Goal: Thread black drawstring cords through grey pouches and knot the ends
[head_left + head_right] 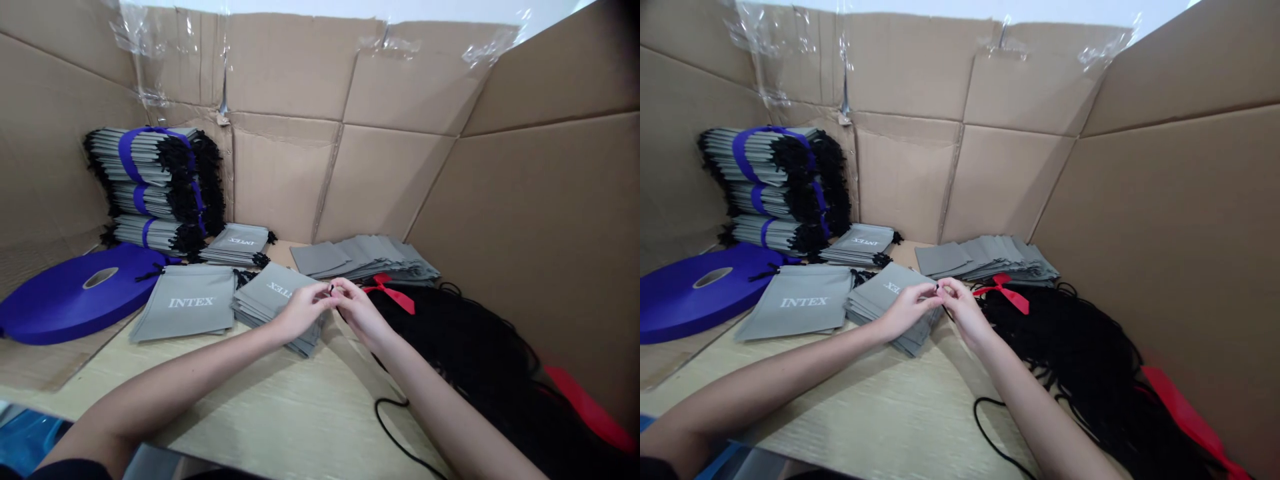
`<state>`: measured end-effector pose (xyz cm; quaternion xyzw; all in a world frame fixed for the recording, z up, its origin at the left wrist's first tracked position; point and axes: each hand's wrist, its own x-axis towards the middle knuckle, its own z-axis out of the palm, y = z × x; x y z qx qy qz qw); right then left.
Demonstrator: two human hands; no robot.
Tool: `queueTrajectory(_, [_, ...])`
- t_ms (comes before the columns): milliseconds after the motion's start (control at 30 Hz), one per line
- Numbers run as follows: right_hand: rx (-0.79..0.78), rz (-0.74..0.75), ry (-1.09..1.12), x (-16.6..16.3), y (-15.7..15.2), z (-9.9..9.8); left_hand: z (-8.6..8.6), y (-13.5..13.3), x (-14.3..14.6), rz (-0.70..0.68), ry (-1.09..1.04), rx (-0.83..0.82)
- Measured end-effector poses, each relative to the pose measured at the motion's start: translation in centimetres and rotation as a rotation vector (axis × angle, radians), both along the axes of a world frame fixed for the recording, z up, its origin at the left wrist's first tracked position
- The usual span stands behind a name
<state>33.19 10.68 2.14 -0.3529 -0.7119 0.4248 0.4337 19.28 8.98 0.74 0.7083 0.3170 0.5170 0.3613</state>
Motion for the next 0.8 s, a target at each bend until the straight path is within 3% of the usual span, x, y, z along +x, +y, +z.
queueTrajectory(167, [-0.11,0.076,0.134,-1.9,-0.8,-0.5,0.1,-0.6,-0.4,-0.076,-0.331,-0.334])
queueTrajectory(300, [-0.141,0.075,0.042,-2.1,-1.4,-1.6,-0.8,-0.6,-2.2,-0.013,-0.435,-0.395])
queueTrajectory(433, [0.108,-0.008,-0.171,-0.1,-1.3,-2.8,-0.4,1.0,-7.0,0.236,-0.542,-0.311])
queueTrajectory(600, [0.062,0.001,-0.33,5.3,0.4,-3.8,1.4,2.3,-14.6,0.574,-0.576,-0.09])
queueTrajectory(700, [0.169,-0.065,-0.531,7.8,1.2,-2.9,1.8,2.2,-16.5,0.631,-0.489,-0.018])
queueTrajectory(800, [0.411,-0.32,-0.914,8.0,1.5,-1.1,1.6,1.9,-15.5,0.564,-0.349,-0.042])
